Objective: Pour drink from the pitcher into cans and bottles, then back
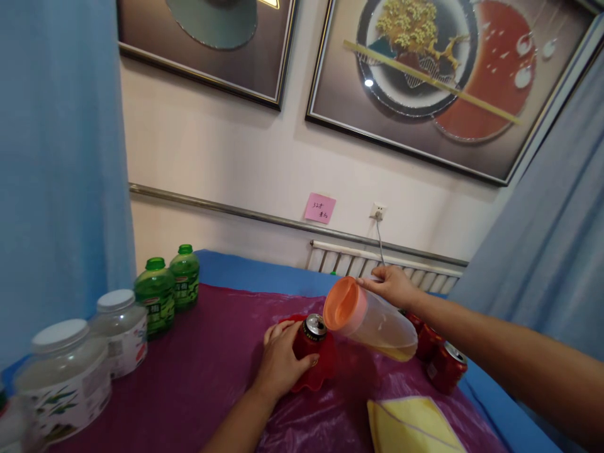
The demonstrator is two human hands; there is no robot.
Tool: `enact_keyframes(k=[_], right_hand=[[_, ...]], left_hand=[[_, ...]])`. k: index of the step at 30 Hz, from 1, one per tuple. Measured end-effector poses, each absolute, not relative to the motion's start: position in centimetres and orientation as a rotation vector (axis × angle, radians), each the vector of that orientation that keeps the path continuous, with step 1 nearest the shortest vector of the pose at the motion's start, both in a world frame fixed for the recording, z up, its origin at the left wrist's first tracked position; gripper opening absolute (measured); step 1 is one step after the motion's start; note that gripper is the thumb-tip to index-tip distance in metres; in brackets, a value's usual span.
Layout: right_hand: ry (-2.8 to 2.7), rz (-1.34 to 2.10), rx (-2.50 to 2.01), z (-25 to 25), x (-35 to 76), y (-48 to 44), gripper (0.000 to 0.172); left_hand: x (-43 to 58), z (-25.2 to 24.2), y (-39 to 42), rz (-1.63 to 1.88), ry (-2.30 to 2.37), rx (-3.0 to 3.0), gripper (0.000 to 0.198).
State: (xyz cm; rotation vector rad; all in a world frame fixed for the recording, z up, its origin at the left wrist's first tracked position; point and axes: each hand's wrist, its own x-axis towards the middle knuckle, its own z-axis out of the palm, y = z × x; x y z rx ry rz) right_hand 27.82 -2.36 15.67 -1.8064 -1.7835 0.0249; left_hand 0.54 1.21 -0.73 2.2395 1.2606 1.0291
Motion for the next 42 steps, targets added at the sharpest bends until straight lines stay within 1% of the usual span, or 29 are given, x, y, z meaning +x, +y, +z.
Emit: enact_keyframes(k=[11,20,30,38,42], right_hand=[[-1.787,0.008,-1.796,16.1,27.4,-2.6,0.063],[-1.757,0.052,-1.78,15.8,27.6,-2.7,0.065],[-1.754,0.122,-1.787,15.4,27.6,-2.9,0.062],[-1.763,0.062,-1.813,15.1,27.9,-2.7,0.062],[-1.733,0.132,-1.813,14.6,28.0,-2.6,0.06]], left_hand=[[0.6,-0.7,1.2,1.016,1.262,2.235,0.065],[0.6,-0.7,1.2,1.026,1.27,2.227,0.064],[0.5,-0.4,1.1,1.021,1.256,2.232,0.063],[0.5,-0.5,1.1,1.009,1.271,2.239,0.064],[0.5,-0.4,1.0,1.018,1.262,2.244,0.064]])
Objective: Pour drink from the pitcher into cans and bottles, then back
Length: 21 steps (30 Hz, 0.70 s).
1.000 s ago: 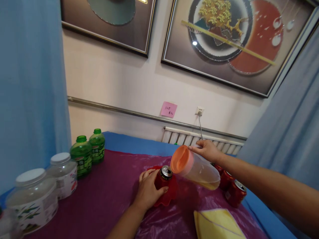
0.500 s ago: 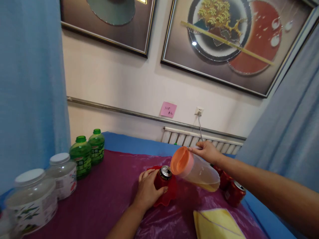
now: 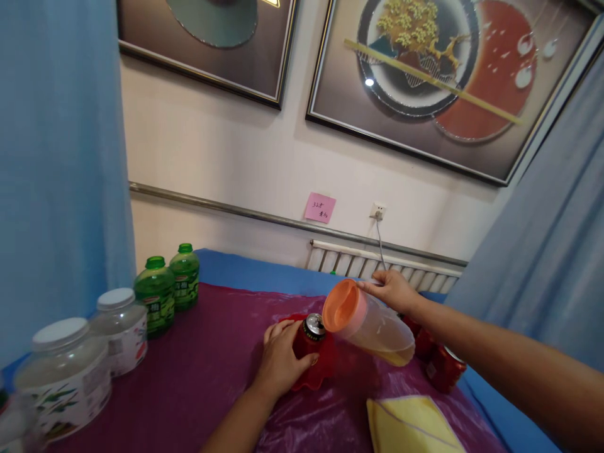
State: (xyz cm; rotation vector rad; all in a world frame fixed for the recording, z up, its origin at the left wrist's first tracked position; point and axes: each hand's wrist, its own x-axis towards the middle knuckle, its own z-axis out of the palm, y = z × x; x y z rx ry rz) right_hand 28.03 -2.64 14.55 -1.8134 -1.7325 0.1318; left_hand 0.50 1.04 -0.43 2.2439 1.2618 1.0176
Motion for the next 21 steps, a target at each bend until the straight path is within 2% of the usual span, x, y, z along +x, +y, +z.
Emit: enact_keyframes(k=[7,21], right_hand=[[-1.611,0.169,-1.699,11.9,28.5,-2.6,0.058],[-0.809,0.379,-1.322,2.8,32.4,-1.5,0.059]], left_hand=[[0.4,-0.4,1.0,1.042,1.271,2.205,0.063],[0.5,-1.3,2.4,1.041,1.368,2.167,0.065]])
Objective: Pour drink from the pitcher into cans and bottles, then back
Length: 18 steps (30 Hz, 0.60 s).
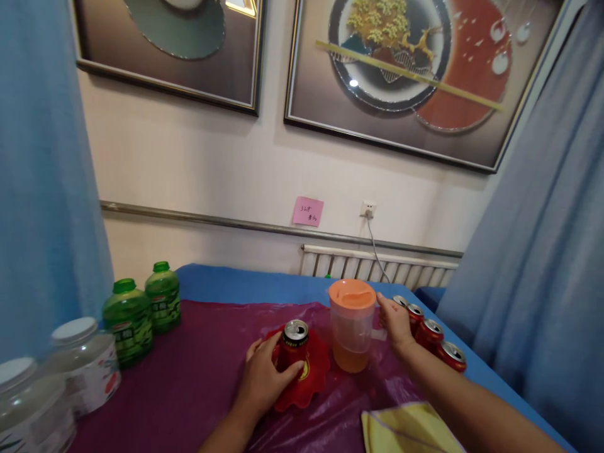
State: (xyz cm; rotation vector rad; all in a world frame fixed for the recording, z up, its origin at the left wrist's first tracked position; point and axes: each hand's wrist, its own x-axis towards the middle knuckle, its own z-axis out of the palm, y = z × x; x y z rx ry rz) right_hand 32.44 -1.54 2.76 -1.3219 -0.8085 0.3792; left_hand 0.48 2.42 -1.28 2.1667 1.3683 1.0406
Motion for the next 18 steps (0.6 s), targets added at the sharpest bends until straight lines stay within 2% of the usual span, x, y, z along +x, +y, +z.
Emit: enact_keyframes(k=[6,12,14,18], right_hand=[[-0.604,0.452,-1.23,0.1,33.3,-2.5,0.057],[-0.659,0.439,-1.228,-0.6,33.8,-3.8,0.051],[-0.664,0.321,-1.252,0.0,34.1,-4.5,0.048],[-0.689,-0.151,-1.081,2.0,32.8,-7.6,0.034]], left_hand=[[0.7,-1.1,2.8,1.134,1.214,2.065,0.061],[0.6,-1.0,3.0,1.132,1.202,2.052,0.064],[0.5,-1.4,3.3,1.136,1.214,2.107,0.067],[0.6,-2.5,4.0,1.188,1.229,2.232,0.067]])
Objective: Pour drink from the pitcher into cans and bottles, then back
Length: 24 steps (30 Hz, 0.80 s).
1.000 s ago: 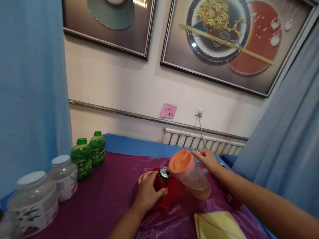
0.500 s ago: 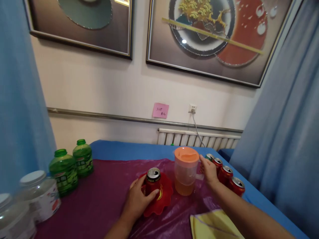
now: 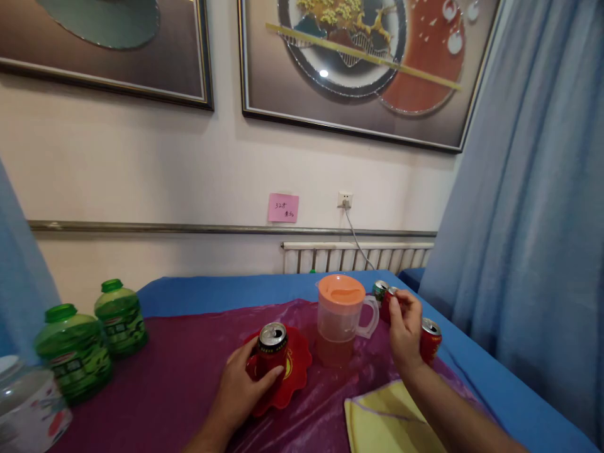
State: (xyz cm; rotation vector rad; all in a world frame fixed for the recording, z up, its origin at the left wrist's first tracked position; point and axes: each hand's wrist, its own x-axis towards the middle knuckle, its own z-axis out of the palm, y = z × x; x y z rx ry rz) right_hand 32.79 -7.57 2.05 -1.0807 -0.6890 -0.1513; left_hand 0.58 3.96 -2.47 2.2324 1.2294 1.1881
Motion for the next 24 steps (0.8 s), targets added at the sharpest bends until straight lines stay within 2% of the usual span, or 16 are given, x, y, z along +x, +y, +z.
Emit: enact_keyframes(k=[2,4,8,12,14,20,24], right_hand=[[-0.878,-0.277,-0.993,2.7,30.3,-9.4,0.023],[-1.172,-0.171,-0.982,2.6,26.9,-10.6,0.016],[-1.56,0.174,-1.059,0.1,21.2,-10.0,0.038],[-1.528,0.351,-1.186,-2.9,20.0,-7.9,0.05],[-1.54,0.418,-1.26,-3.8,20.4,-7.4,0.045],[-1.506,0.613,-1.395,-4.5,21.2,-7.3,0.018],[-1.493,0.594,-1.357,-4.7,21.0,-7.2,0.011]], left_hand=[[0.6,-2.8,4.1,1.213,1.226,2.282,0.067],[0.5,-2.7,4.1,1.226,1.228,2.321,0.068],[0.4,-2.6,4.1,1.25,1.231,2.372,0.068],[0.3,-3.1,4.6,1.244,1.172,2.431,0.067],[0.3,-3.4,5.0,1.23,1.158,2.443,0.068],[0.4,-4.3,5.7,1.219,1.156,2.423,0.072],[0.3,-4.4,5.6,1.224,1.176,2.416,0.071]])
